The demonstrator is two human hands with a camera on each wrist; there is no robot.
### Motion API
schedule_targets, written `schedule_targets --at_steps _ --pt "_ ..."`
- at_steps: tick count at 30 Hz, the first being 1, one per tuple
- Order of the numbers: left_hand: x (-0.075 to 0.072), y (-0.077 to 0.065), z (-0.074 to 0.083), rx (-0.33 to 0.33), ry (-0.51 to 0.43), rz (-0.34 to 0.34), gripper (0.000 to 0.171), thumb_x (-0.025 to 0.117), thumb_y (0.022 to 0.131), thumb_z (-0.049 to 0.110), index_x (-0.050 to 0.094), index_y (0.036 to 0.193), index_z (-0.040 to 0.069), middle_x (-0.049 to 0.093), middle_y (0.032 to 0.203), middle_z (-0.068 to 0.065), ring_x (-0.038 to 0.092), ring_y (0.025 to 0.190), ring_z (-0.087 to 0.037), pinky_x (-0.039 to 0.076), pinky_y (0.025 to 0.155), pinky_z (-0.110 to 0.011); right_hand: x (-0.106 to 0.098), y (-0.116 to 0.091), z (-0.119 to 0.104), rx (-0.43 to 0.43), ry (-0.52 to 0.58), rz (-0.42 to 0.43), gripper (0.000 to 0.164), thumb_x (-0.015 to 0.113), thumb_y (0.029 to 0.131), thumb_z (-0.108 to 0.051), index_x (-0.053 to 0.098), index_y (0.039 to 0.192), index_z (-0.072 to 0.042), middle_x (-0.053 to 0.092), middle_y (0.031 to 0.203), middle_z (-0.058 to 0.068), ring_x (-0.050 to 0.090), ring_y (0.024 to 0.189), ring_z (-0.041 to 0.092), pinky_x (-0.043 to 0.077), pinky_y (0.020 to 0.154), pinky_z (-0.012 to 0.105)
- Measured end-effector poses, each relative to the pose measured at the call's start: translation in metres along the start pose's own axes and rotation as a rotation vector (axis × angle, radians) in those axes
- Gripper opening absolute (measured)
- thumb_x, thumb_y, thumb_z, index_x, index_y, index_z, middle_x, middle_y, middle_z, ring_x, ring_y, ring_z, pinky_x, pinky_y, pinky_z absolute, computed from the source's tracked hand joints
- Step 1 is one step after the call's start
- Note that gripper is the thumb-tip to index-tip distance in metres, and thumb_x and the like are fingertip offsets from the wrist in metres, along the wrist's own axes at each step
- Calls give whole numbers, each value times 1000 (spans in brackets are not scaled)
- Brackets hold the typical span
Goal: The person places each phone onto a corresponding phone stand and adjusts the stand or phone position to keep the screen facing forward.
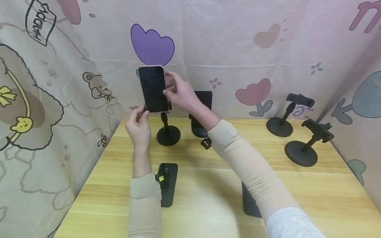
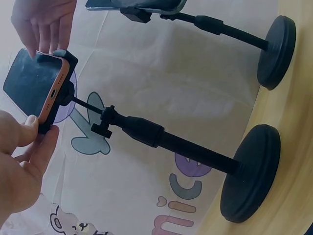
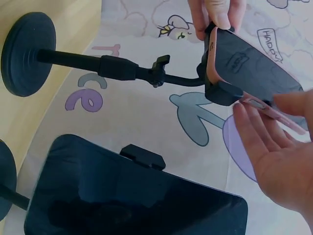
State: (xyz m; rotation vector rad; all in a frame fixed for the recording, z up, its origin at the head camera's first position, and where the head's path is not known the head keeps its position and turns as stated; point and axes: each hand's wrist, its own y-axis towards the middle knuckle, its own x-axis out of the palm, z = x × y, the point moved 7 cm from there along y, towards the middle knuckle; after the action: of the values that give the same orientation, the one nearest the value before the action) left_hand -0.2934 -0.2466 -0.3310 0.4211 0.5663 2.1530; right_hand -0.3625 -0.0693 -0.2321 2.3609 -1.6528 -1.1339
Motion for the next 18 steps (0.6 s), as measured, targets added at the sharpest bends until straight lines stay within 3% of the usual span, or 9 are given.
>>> schedule_targets --at_steps 5,8,13,18 --pt "-2 0 -1 -14 13 -16 26 71 96 -1 72 121 -8 71 118 -20 70 106 -16 57 91 -22 -4 2 -9 -102 61 90 68 62 104 -9 33 163 -24 71 119 11 71 85 16 60 74 27" --pt "-2 0 -1 -9 30 -25 25 70 98 0 71 122 -8 70 119 -20 69 106 -14 56 93 -23 -4 4 -13 -153 34 107 63 60 105 -8 38 162 -24 71 119 12 70 79 15 59 71 26" --pt "2 0 -3 -12 35 -56 29 59 106 9 65 128 -9 68 123 -21 67 103 -11 57 96 -29 -3 4 -13 -161 27 97 57 57 106 -7 43 159 -23 71 122 13 68 72 14 59 69 26" --pt "10 -2 -7 -81 24 -106 34 47 112 20 63 121 -9 69 111 -28 69 90 -6 60 92 -30 -5 4 -11 -174 41 89 56 58 106 -9 43 159 -23 71 115 12 67 73 14 60 69 25"
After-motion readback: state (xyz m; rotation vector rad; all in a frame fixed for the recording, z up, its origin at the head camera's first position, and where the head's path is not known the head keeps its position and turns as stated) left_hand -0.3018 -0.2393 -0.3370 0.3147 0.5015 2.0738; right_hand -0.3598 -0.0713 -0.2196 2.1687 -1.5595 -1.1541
